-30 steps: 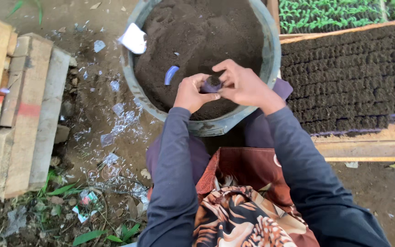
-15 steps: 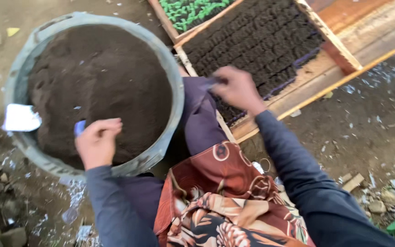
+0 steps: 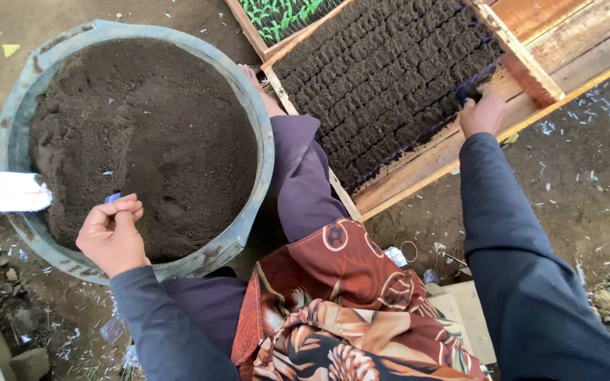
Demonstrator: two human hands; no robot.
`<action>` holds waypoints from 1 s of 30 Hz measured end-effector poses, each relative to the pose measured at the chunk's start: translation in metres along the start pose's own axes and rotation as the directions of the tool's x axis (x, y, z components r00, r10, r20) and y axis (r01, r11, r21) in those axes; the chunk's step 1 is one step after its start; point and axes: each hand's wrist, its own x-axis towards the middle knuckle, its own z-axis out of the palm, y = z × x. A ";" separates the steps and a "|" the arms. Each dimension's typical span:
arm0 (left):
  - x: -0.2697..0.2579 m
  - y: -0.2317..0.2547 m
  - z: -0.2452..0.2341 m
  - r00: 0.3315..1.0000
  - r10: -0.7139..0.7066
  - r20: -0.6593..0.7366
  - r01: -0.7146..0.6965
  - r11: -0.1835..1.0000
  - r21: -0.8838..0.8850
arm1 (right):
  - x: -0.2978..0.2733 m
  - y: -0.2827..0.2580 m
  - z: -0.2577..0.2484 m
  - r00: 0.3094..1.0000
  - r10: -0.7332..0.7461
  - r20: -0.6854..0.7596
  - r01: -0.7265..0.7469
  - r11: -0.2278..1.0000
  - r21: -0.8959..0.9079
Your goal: The person scoops soil from a large basin and fills small plastic seedling pouches by hand. They then place the filled pouches into a wooden tray containing other seedlings.
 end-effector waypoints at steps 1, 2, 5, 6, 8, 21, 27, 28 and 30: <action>0.001 0.000 -0.002 1.000 0.000 0.000 0.000 1.000 0.001 | 0.001 0.005 0.009 1.000 0.000 0.001 0.000 1.000 0.000; 0.001 -0.001 -0.003 1.000 -0.004 -0.009 0.005 1.000 0.018 | 0.002 0.011 0.017 0.999 -0.036 -0.008 0.036 0.999 -0.011; 0.003 -0.003 -0.004 1.000 0.005 -0.019 -0.004 0.999 0.043 | -0.007 0.005 0.019 0.999 -0.037 0.038 0.036 0.999 0.015; 0.003 -0.004 -0.005 1.000 0.020 -0.024 -0.018 0.999 0.051 | -0.014 -0.002 0.016 0.995 -0.007 0.095 0.002 0.999 0.053; 0.004 0.002 -0.006 0.999 0.031 -0.038 -0.029 0.998 0.056 | -0.035 -0.038 -0.012 0.976 0.100 0.191 -0.114 0.992 0.062; 0.026 -0.071 -0.069 0.895 0.415 -0.166 -0.230 0.746 0.625 | -0.141 -0.219 -0.001 0.637 -0.761 -0.123 0.769 0.618 0.163; 0.036 -0.089 -0.055 0.956 0.274 -0.107 -0.124 0.704 0.700 | -0.271 -0.355 -0.012 0.388 -0.905 -0.176 0.892 0.320 0.320; 0.037 -0.083 -0.053 0.954 0.277 -0.116 -0.118 0.701 0.704 | -0.290 -0.367 -0.011 0.381 -0.907 -0.179 0.893 0.311 0.327; 0.038 -0.072 -0.048 0.993 -0.012 -0.120 0.096 0.678 0.728 | -0.328 -0.389 -0.011 0.368 -0.923 -0.114 0.728 0.210 0.652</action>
